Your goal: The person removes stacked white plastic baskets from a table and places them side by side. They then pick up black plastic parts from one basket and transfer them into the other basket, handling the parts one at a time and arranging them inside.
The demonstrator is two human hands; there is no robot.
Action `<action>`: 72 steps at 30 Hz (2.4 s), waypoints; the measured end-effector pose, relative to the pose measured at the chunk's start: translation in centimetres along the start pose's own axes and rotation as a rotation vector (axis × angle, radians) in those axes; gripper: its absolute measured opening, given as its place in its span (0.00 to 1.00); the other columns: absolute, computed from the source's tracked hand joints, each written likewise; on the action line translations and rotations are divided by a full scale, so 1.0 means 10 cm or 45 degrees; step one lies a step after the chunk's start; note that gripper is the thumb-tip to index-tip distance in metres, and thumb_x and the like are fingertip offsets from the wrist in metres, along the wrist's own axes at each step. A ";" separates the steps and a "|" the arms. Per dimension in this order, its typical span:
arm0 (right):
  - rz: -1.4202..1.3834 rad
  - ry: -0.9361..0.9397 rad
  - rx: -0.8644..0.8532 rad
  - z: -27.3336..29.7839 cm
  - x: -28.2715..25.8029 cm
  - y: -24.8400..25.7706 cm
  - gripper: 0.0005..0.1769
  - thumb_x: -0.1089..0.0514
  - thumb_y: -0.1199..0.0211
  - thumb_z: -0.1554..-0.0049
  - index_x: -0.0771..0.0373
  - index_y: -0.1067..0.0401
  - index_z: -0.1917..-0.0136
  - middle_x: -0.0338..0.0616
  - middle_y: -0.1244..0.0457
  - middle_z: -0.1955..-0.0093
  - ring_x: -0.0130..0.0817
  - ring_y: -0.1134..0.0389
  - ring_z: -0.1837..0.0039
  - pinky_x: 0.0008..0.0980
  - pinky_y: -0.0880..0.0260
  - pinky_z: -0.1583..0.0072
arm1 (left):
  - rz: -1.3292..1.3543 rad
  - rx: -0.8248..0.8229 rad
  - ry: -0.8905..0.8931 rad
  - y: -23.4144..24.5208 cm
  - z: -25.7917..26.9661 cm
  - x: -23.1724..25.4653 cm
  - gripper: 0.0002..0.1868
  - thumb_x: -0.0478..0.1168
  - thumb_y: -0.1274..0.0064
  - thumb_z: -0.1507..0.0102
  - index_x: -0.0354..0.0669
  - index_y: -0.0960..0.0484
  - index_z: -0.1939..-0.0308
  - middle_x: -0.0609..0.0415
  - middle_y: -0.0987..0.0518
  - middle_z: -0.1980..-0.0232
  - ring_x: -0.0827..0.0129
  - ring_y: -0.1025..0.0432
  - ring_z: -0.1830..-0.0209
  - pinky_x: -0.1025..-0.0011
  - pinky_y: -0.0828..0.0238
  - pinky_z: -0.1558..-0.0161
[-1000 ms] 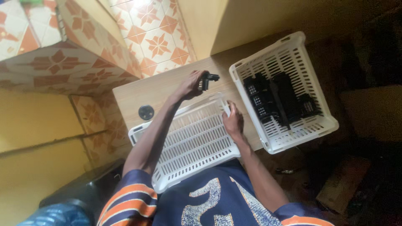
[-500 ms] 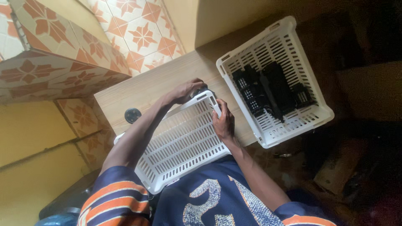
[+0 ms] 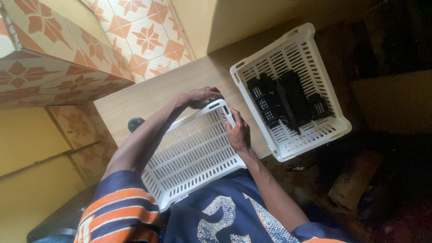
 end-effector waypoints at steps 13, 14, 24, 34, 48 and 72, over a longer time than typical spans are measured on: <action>-0.024 0.052 -0.043 -0.01 -0.03 0.01 0.26 0.65 0.38 0.42 0.66 0.35 0.30 0.60 0.31 0.40 0.55 0.27 0.40 0.46 0.26 0.41 | 0.045 -0.020 -0.162 -0.13 -0.07 -0.26 0.29 0.26 0.51 0.38 0.42 0.25 0.31 0.41 0.25 0.32 0.47 0.30 0.32 0.59 0.34 0.31; -0.018 0.041 -0.044 -0.01 -0.02 0.00 0.27 0.65 0.38 0.42 0.67 0.35 0.29 0.60 0.32 0.38 0.54 0.28 0.39 0.45 0.27 0.40 | 0.004 -0.036 -0.184 -0.14 -0.06 -0.25 0.27 0.27 0.52 0.34 0.45 0.25 0.30 0.42 0.25 0.30 0.48 0.29 0.31 0.60 0.33 0.29; 0.088 0.024 0.038 -0.01 0.05 -0.11 0.28 0.66 0.38 0.42 0.67 0.33 0.28 0.59 0.33 0.35 0.52 0.30 0.35 0.42 0.28 0.37 | 0.261 0.015 0.181 0.12 0.15 0.07 0.45 0.20 0.51 0.51 0.50 0.31 0.28 0.46 0.27 0.33 0.57 0.22 0.50 0.65 0.22 0.50; 0.160 0.046 0.061 -0.01 0.07 -0.16 0.29 0.67 0.39 0.42 0.69 0.35 0.27 0.61 0.32 0.38 0.54 0.29 0.38 0.44 0.27 0.40 | -0.049 1.375 0.522 -0.30 1.47 1.10 0.26 0.24 0.49 0.40 0.45 0.20 0.38 0.44 0.22 0.36 0.51 0.29 0.33 0.54 0.34 0.32; 0.245 0.086 0.146 0.00 0.19 -0.20 0.29 0.63 0.38 0.43 0.66 0.33 0.28 0.61 0.33 0.36 0.59 0.31 0.37 0.50 0.30 0.39 | 0.491 1.779 1.383 -1.79 3.24 1.53 0.36 0.49 0.50 0.33 0.43 0.39 0.22 0.43 0.29 0.33 0.51 0.30 0.36 0.50 0.30 0.38; 0.546 0.465 0.223 0.63 -0.14 0.21 0.40 0.59 0.33 0.49 0.70 0.40 0.26 0.60 0.38 0.33 0.54 0.35 0.32 0.51 0.31 0.32 | 0.873 2.132 0.922 -2.46 3.26 0.68 0.36 0.47 0.47 0.31 0.40 0.39 0.22 0.41 0.27 0.32 0.60 0.27 0.42 0.65 0.27 0.45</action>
Point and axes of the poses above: each hand's wrist, its own z-axis away from the middle knuckle, its own y-axis out of the back of the hand, x = y × z, the point moved 2 cm from there along -z, towards the middle knuckle
